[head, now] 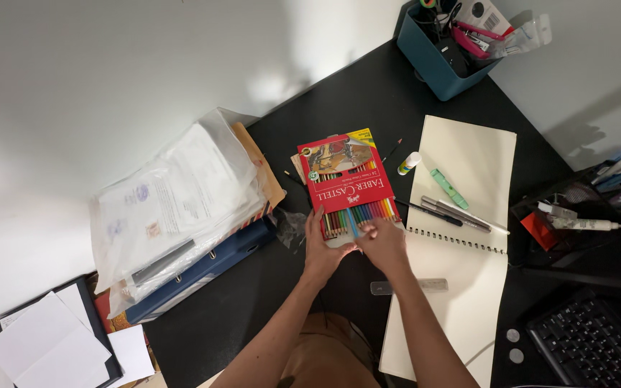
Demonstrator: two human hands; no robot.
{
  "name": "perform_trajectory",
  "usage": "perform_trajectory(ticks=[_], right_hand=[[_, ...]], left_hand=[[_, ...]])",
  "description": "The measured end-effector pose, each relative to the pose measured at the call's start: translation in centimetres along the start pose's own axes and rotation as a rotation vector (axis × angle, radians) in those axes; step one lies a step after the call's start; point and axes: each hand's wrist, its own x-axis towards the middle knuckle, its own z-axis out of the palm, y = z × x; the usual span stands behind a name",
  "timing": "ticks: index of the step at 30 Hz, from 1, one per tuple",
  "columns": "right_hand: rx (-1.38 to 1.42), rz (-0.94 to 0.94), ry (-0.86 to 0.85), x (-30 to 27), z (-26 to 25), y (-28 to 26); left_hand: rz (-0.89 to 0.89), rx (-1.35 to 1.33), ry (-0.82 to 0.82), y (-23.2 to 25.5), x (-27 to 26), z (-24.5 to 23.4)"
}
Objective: The person organizes stationery items on a desk. They open a box of colored pencils, arrange them, and place the box aside. They then gather pens and markers from the desk, put them into a blue pencil case, and zip it closed. Finally, they pick up a notebook and the pencil case and move them to a different location.
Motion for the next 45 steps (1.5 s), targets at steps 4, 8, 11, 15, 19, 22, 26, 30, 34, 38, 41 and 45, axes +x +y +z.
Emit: perform_trajectory(ticks=[4, 8, 11, 15, 19, 22, 26, 30, 34, 38, 41, 45], right_hand=[[0.025, 0.05, -0.028, -0.2, 0.9, 0.7], [-0.061, 0.061, -0.031, -0.2, 1.5, -0.1], [-0.121, 0.061, 0.017, -0.3, 2.0, -1.3], [-0.093, 0.172, -0.002, -0.5, 1.7, -3.4], [-0.052, 0.183, 0.064, -0.2, 1.8, -4.3], [-0.089, 0.148, 0.111, -0.1, 2.7, -3.8], [-0.187, -0.049, 0.288, -0.1, 5.0, -2.4], [-0.234, -0.176, 0.368, 1.0, 6.9, -1.1], [-0.064, -0.228, 0.358, 1.6, 6.6, -0.3], [0.02, -0.183, 0.297, 0.6, 4.2, 0.4], [0.001, -0.158, 0.277, -0.8, 3.6, 0.7], [-0.074, -0.151, 0.3, -1.1, 4.3, 0.0]], left_hand=[[0.08, 0.0, 0.011, -0.5, 0.0, 0.2], [0.019, 0.003, -0.027, -0.6, 0.1, 0.0], [0.01, -0.008, -0.03, -0.5, -0.1, -0.1], [0.006, 0.0, -0.047, -0.4, 0.0, -0.3], [-0.003, -0.016, -0.063, -0.4, 0.1, -0.4], [-0.006, 0.013, -0.061, 0.1, 0.1, -0.5], [-0.096, -0.011, -0.093, 1.1, 0.0, -0.7], [-0.075, -0.007, -0.084, 1.3, 0.0, -0.7], [-0.024, 0.008, -0.058, 0.6, -0.2, -0.7], [0.009, -0.013, -0.03, 0.0, 0.0, -0.6], [0.03, -0.071, -0.022, -0.4, 0.0, -0.5], [-0.007, -0.041, -0.042, -0.1, 0.0, -0.5]])
